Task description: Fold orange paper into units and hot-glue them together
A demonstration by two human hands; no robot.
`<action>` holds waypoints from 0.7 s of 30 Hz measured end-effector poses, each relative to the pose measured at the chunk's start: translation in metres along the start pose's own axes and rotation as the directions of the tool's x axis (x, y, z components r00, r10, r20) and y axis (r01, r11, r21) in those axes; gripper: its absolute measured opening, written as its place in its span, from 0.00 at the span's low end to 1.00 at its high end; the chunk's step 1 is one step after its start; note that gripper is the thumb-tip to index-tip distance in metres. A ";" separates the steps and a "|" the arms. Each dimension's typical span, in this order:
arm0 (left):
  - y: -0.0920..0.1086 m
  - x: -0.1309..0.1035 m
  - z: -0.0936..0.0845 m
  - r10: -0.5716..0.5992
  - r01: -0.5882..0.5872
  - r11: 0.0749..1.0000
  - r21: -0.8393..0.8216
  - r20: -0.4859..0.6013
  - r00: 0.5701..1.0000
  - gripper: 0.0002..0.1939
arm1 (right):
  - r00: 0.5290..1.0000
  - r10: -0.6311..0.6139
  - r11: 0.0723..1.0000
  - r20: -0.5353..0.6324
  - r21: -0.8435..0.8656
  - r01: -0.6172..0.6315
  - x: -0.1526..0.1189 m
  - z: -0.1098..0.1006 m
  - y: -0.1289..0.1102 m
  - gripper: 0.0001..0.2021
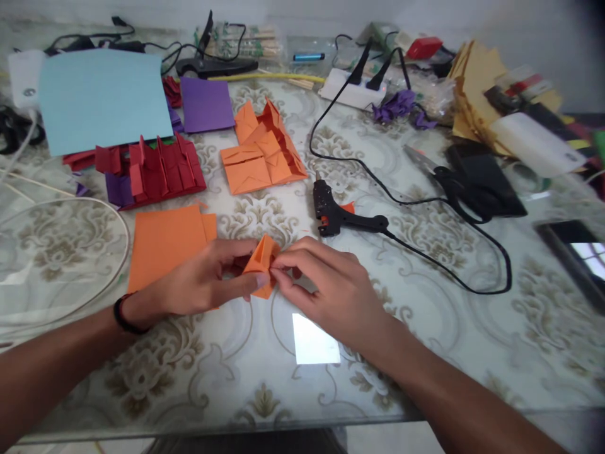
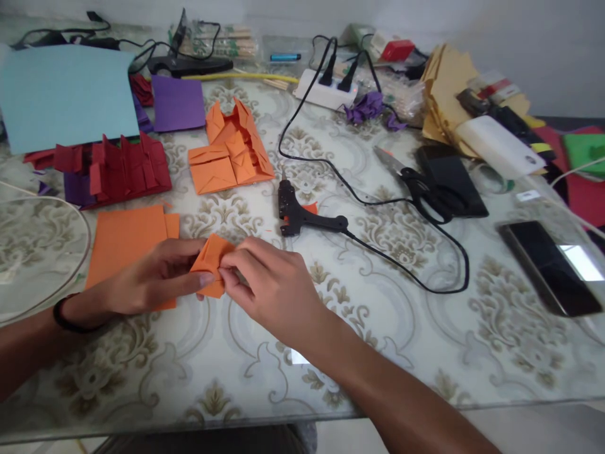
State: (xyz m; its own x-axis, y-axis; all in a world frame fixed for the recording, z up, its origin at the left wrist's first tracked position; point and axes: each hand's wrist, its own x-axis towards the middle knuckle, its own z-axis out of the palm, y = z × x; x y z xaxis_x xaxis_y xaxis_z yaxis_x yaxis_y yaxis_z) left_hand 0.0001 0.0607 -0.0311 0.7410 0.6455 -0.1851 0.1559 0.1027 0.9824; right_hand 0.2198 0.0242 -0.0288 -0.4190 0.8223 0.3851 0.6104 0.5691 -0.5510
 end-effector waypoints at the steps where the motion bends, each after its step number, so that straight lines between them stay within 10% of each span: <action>1: 0.001 0.000 0.000 0.006 -0.006 1.000 0.018 0.001 1.000 0.11 | 1.000 0.004 1.000 0.020 0.001 -0.004 0.000 0.001 0.000 0.07; 21: -0.002 -0.001 -0.003 -0.101 0.117 0.990 0.080 -0.180 0.978 0.19 | 0.937 0.350 0.900 -0.008 0.280 -0.334 0.003 -0.032 0.014 0.13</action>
State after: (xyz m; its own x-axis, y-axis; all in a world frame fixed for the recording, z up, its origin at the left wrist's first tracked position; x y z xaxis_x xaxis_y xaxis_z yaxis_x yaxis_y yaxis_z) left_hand -0.0031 0.0617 -0.0331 0.5915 0.7578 -0.2755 0.2933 0.1161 0.9489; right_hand 0.2485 0.0349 -0.0115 -0.1735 0.9693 0.1742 0.5014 0.2392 -0.8315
